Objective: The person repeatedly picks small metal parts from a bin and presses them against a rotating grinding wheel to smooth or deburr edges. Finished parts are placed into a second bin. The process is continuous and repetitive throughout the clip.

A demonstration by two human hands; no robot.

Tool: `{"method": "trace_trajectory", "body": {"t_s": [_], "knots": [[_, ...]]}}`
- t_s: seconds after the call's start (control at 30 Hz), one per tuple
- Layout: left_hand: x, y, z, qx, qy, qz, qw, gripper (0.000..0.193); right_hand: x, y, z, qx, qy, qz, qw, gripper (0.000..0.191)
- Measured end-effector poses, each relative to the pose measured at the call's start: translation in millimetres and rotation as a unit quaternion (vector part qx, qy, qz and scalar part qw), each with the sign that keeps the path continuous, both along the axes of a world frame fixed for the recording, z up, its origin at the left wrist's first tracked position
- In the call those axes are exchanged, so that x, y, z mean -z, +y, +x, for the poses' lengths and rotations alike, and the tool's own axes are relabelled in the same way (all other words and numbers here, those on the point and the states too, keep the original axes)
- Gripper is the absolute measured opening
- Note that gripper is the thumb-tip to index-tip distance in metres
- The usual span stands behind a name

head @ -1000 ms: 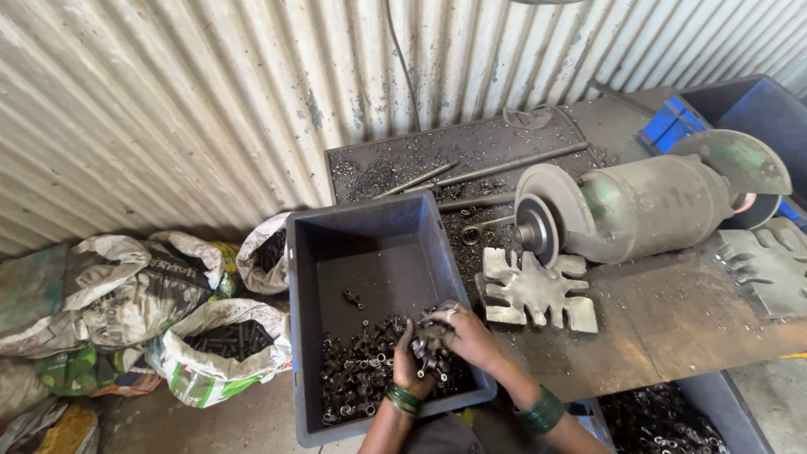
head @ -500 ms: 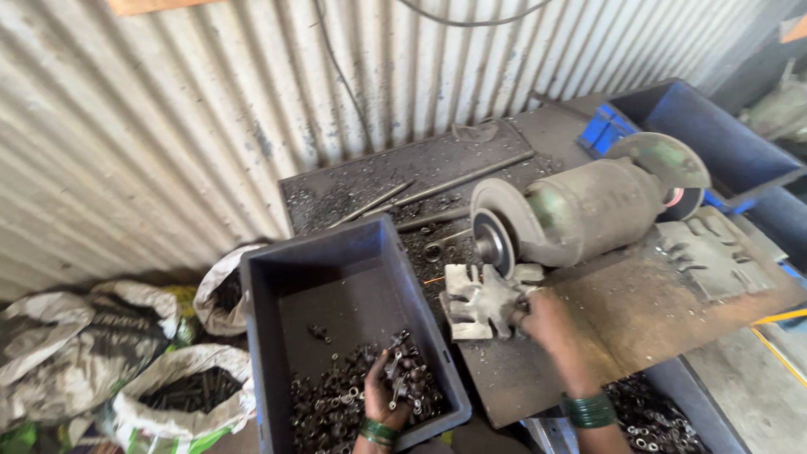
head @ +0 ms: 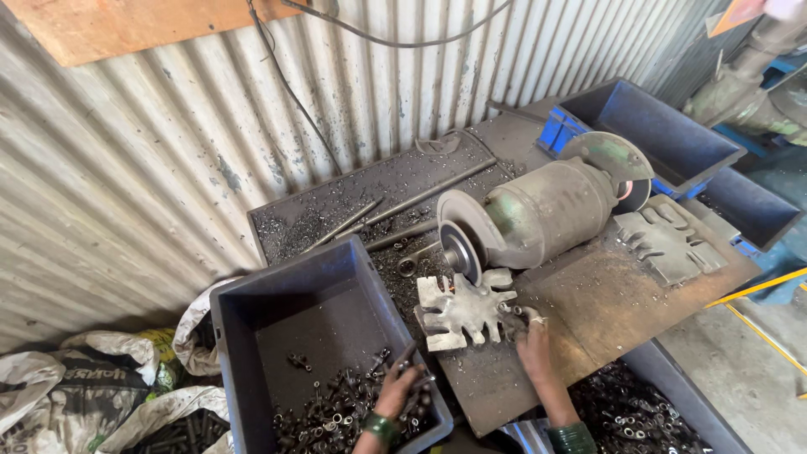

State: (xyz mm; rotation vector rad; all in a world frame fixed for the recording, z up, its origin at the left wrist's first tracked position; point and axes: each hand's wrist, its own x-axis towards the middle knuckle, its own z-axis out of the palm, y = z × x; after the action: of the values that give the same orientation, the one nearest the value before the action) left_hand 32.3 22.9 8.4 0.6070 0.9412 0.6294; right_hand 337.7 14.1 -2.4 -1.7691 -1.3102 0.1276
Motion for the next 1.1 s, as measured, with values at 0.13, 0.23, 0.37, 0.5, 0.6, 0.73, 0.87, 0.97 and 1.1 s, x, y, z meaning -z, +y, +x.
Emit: {"method": "trace_trajectory", "body": {"t_s": [0.13,0.23,0.37,0.5,0.6,0.73,0.87,0.97,1.1], "knots": [[-8,19,-2,0.085,0.073,0.063,0.992,0.078,-1,2,-5,-0.022,-0.042,-0.111,0.993,0.054],[-14,27,-7,0.175,0.132,0.137,0.966,0.078,-11,0,-10,-0.032,-0.069,-0.076,0.994,0.054],[-20,24,-8,0.221,0.157,0.128,0.954,0.086,-14,-2,-12,-0.007,-0.1,-0.096,0.99,0.052],[-22,13,-6,0.246,0.171,0.113,0.947,0.089,-5,1,-6,0.006,-0.066,-0.113,0.991,0.049],[-21,8,-2,0.235,0.158,0.185,0.941,0.084,-1,2,0,0.011,-0.076,-0.121,0.99,0.049],[-23,7,-1,0.231,0.157,0.187,0.942,0.083,-3,3,0,0.017,-0.071,-0.133,0.988,0.048],[-29,7,-1,0.239,0.162,0.152,0.945,0.084,-8,1,-3,0.014,-0.065,-0.151,0.986,0.043],[-30,7,-1,0.244,0.165,0.114,0.949,0.084,-9,-1,-3,0.009,-0.079,-0.128,0.989,0.042],[-29,9,0,0.233,0.164,0.211,0.935,0.075,-4,1,-4,0.026,-0.092,-0.135,0.986,0.037]]}}
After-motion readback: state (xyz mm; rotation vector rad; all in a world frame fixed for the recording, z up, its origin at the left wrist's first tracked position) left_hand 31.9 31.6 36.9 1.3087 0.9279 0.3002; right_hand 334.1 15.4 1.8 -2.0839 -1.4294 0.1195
